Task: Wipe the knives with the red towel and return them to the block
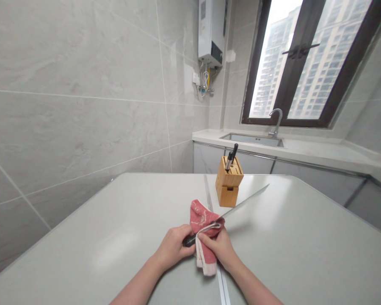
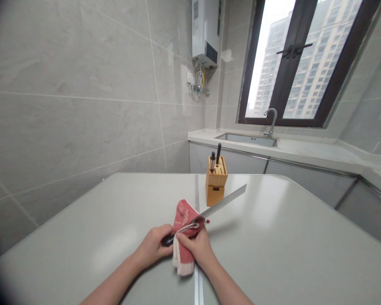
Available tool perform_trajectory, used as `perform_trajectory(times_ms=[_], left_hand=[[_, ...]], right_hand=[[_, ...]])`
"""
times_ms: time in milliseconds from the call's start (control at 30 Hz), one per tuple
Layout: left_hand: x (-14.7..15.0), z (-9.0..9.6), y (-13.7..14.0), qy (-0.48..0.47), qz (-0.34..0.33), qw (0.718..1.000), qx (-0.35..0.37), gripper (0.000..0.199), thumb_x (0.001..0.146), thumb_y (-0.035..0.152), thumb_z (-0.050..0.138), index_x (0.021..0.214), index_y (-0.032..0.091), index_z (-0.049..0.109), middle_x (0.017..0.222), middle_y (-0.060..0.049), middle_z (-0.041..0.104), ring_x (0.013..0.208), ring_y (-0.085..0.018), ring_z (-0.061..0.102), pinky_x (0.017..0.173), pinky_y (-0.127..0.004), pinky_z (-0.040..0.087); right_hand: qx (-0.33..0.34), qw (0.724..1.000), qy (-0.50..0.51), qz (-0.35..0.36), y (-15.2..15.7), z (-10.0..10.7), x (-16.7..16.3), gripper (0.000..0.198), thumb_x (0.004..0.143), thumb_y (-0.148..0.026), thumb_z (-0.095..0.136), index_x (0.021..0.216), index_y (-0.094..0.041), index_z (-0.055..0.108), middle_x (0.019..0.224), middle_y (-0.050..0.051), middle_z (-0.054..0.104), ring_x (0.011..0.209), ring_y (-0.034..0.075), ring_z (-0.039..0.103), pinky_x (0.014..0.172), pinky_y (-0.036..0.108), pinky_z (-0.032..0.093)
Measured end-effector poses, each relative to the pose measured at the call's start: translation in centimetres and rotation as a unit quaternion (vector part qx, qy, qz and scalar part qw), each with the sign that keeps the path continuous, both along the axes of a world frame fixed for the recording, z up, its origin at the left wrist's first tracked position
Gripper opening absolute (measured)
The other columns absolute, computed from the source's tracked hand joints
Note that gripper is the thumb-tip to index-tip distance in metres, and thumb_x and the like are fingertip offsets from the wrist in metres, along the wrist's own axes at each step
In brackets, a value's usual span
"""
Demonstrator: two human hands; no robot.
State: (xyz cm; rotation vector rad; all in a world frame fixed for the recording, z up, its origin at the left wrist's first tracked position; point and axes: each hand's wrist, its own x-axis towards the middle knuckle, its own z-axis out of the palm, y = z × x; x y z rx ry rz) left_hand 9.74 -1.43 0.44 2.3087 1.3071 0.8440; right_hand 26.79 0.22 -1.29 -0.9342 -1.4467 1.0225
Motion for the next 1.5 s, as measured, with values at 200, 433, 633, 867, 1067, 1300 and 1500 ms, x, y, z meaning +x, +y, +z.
perform_trajectory(times_ms=[200,433,633,867,1067,1300,1500], left_hand=[[-0.09,0.29,-0.01,-0.009,0.011,1.000,-0.021,0.009,0.073,0.024,0.056,0.072,0.018,0.050,0.063,0.005,0.050,0.057,-0.010,0.043,0.053,-0.019,0.031],[-0.71,0.55,0.23,-0.059,-0.007,0.997,-0.043,0.026,0.079,0.028,0.055,0.104,0.022,0.058,0.094,-0.001,0.066,0.082,-0.016,0.058,0.072,-0.023,0.041],[-0.79,0.66,0.31,-0.047,-0.014,0.997,-0.055,0.028,0.079,0.031,0.055,0.105,0.022,0.061,0.096,-0.002,0.067,0.083,-0.018,0.060,0.075,-0.024,0.043],[-0.62,0.56,0.20,-0.031,-0.005,0.998,-0.054,0.023,0.082,0.033,0.050,0.098,0.021,0.062,0.084,0.000,0.067,0.073,-0.016,0.058,0.065,-0.021,0.040],[-0.45,0.46,0.23,-0.027,-0.004,0.997,-0.066,0.027,0.083,0.040,0.049,0.087,0.018,0.063,0.072,0.003,0.062,0.062,-0.013,0.052,0.056,-0.018,0.035],[-0.53,0.44,0.23,-0.050,-0.005,0.996,-0.072,0.026,0.083,0.039,0.049,0.088,0.017,0.063,0.072,0.003,0.061,0.062,-0.012,0.049,0.055,-0.018,0.033],[-0.59,0.37,0.34,-0.064,-0.021,0.994,-0.090,0.027,0.085,0.036,0.047,0.086,0.015,0.064,0.071,0.003,0.059,0.061,-0.011,0.045,0.056,-0.018,0.032]], right_hand=[[-0.021,0.999,-0.041,0.001,-0.09,0.01,0.06,0.029,0.068,-0.040,0.065,0.084,-0.017,0.061,0.084,0.008,0.070,0.080,0.025,0.064,0.077,0.039,0.050],[-0.006,0.987,-0.125,-0.105,-0.26,-0.18,0.51,0.036,0.059,-0.046,0.069,0.084,-0.020,0.066,0.095,0.010,0.069,0.097,0.031,0.059,0.100,0.049,0.032],[-0.048,0.992,-0.095,-0.074,-0.13,-0.38,0.12,0.036,0.062,-0.046,0.066,0.088,-0.021,0.066,0.092,0.009,0.070,0.092,0.030,0.062,0.092,0.046,0.042],[-0.026,0.998,-0.062,-0.010,0.12,-0.37,0.07,0.030,0.065,-0.039,0.067,0.086,-0.018,0.064,0.091,0.010,0.070,0.086,0.027,0.064,0.081,0.041,0.049],[-0.017,1.000,0.006,0.020,0.39,-0.70,0.07,0.035,0.062,-0.033,0.072,0.089,-0.017,0.056,0.086,0.006,0.068,0.081,0.024,0.064,0.075,0.037,0.051],[-0.021,0.999,0.014,0.024,0.22,-0.46,0.04,0.032,0.063,-0.032,0.071,0.087,-0.017,0.056,0.085,0.007,0.068,0.081,0.025,0.064,0.077,0.039,0.051],[-0.018,0.998,0.039,0.036,0.35,-0.42,-0.16,0.036,0.066,-0.034,0.070,0.094,-0.016,0.057,0.096,0.009,0.068,0.089,0.026,0.063,0.085,0.041,0.048]])
